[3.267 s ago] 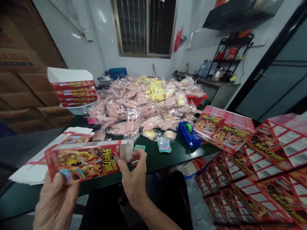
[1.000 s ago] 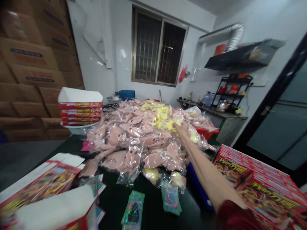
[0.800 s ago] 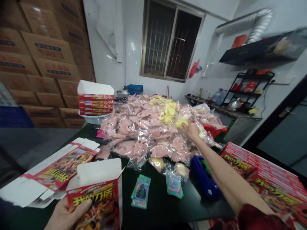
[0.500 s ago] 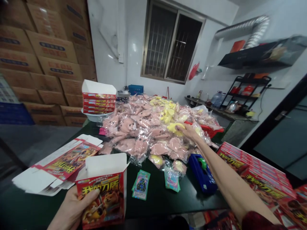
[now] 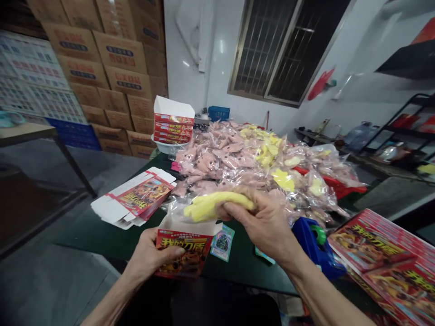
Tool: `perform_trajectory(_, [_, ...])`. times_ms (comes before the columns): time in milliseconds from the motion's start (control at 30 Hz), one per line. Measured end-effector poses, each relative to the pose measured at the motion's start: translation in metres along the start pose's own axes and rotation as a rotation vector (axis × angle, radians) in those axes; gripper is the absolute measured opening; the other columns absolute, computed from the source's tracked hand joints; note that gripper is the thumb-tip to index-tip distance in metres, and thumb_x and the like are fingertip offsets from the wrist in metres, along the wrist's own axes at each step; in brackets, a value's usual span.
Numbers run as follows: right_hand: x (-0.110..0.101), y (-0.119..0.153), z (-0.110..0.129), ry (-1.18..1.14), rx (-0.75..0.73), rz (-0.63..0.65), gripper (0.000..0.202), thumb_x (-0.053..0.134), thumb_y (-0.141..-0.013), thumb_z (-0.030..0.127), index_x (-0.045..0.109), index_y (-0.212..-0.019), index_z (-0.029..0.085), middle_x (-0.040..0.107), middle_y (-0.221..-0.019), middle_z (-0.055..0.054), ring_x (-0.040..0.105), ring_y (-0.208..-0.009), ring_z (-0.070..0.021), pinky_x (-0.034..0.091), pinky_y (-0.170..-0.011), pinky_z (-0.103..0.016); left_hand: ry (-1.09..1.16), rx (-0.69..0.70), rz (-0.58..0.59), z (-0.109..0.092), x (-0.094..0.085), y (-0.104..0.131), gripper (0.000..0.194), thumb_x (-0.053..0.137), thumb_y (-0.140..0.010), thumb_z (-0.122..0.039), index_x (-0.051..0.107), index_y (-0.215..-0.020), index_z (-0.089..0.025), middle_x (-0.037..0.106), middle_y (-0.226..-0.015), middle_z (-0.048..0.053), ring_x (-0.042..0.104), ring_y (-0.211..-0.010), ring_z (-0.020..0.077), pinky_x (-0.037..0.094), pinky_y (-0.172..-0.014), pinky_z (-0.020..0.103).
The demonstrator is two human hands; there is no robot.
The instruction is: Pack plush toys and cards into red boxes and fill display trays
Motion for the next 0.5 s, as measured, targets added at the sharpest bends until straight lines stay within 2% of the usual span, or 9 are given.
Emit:
perform_trajectory(133, [0.009,-0.002,-0.007,0.148,-0.008,0.052,0.009,0.057,-0.082,0.027,0.062,-0.081,0.019,0.064,-0.067,0.002,0.058,-0.056,-0.0109,0.047,-0.051,-0.021,0.030,0.003,-0.005,-0.002,-0.002,0.003,0.037,0.079,-0.060,-0.032,0.071,-0.089,-0.011,0.074,-0.089,0.011,0.069,-0.078,0.0277,0.056,-0.066,0.033])
perform_trajectory(200, [0.015,-0.001,-0.009,0.330,-0.018,0.117,0.014,0.055,-0.083,0.028,0.059,-0.072,0.020,0.060,-0.060,0.002,0.053,-0.051,-0.0107,0.040,-0.046,-0.021,0.017,0.006,0.002,-0.001,-0.001,0.003,0.036,0.078,-0.061,-0.032,0.071,-0.090,-0.011,0.074,-0.088,0.010,0.069,-0.077,0.0268,0.056,-0.068,0.033])
perform_trajectory(267, [0.021,0.000,-0.008,0.527,-0.059,0.129,0.020,0.052,-0.084,0.028,0.053,-0.066,0.020,0.055,-0.057,0.002,0.049,-0.050,-0.0114,0.036,-0.046,-0.023,-0.018,0.002,0.022,0.000,0.003,0.002,0.036,0.078,-0.062,-0.032,0.070,-0.090,-0.011,0.074,-0.086,0.010,0.068,-0.076,0.0254,0.054,-0.069,0.032])
perform_trajectory(333, [0.030,0.002,-0.003,0.688,-0.116,0.111,0.019,0.050,-0.085,0.027,0.051,-0.068,0.020,0.055,-0.062,0.000,0.050,-0.055,-0.0131,0.036,-0.050,-0.025,-0.062,0.004,0.026,0.000,0.006,-0.001,0.035,0.078,-0.062,-0.033,0.070,-0.088,-0.011,0.074,-0.082,0.009,0.068,-0.073,0.0241,0.054,-0.068,0.031])
perform_trajectory(433, [0.048,0.006,0.003,0.778,-0.191,0.190,0.004,0.051,-0.084,0.022,0.052,-0.080,0.021,0.057,-0.080,-0.003,0.054,-0.068,-0.0165,0.041,-0.058,-0.027,-0.078,0.019,0.017,-0.002,0.006,-0.003,0.035,0.078,-0.061,-0.034,0.070,-0.086,-0.010,0.073,-0.079,0.008,0.067,-0.070,0.0226,0.053,-0.066,0.030])
perform_trajectory(467, [0.051,0.007,0.005,0.785,-0.221,0.206,0.004,0.054,-0.082,0.023,0.053,-0.086,0.021,0.057,-0.086,-0.004,0.055,-0.074,-0.0180,0.043,-0.062,-0.029,-0.068,0.020,0.014,-0.002,0.005,-0.003,0.035,0.077,-0.062,-0.034,0.070,-0.086,-0.010,0.073,-0.079,0.008,0.067,-0.069,0.0223,0.053,-0.066,0.030])
perform_trajectory(500, [0.052,0.008,0.008,0.792,-0.255,0.204,0.014,0.057,-0.081,0.023,0.053,-0.094,0.022,0.057,-0.093,-0.005,0.056,-0.081,-0.0196,0.045,-0.066,-0.030,-0.056,0.019,0.011,-0.003,0.004,-0.003,0.034,0.077,-0.062,-0.034,0.070,-0.086,-0.010,0.073,-0.079,0.008,0.066,-0.070,0.0222,0.052,-0.066,0.030])
Point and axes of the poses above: each hand's wrist, its own y-axis away from the middle knuckle, its own x-axis out of the palm, z = x × y, the point moved 8 cm from there along -y, towards the middle knuckle
